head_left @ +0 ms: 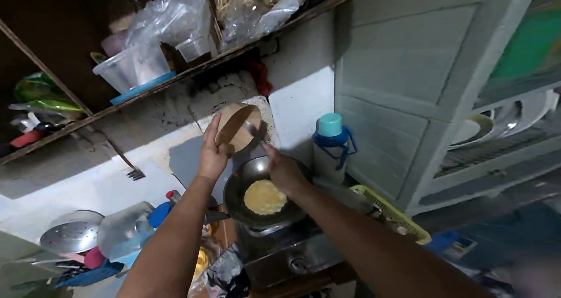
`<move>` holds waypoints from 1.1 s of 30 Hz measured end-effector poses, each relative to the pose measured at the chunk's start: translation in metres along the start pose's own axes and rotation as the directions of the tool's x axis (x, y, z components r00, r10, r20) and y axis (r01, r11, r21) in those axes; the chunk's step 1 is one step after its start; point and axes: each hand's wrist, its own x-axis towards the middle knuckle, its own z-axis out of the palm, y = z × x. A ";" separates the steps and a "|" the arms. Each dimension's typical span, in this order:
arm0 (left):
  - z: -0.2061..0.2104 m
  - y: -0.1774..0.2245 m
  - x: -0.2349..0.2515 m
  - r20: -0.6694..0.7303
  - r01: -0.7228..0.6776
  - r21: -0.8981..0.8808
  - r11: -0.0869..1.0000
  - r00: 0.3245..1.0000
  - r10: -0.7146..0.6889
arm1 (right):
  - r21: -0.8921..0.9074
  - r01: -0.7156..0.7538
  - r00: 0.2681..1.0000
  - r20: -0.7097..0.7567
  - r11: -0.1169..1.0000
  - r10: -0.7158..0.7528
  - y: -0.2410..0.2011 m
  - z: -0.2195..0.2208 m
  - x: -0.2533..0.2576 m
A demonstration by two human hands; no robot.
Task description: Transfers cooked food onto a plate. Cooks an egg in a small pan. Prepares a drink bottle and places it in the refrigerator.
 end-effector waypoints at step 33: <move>-0.007 -0.001 -0.002 0.085 0.190 -0.098 0.977 0.980 -0.182 | -0.353 0.062 0.997 0.055 0.934 -0.046 -0.004 -0.017 0.014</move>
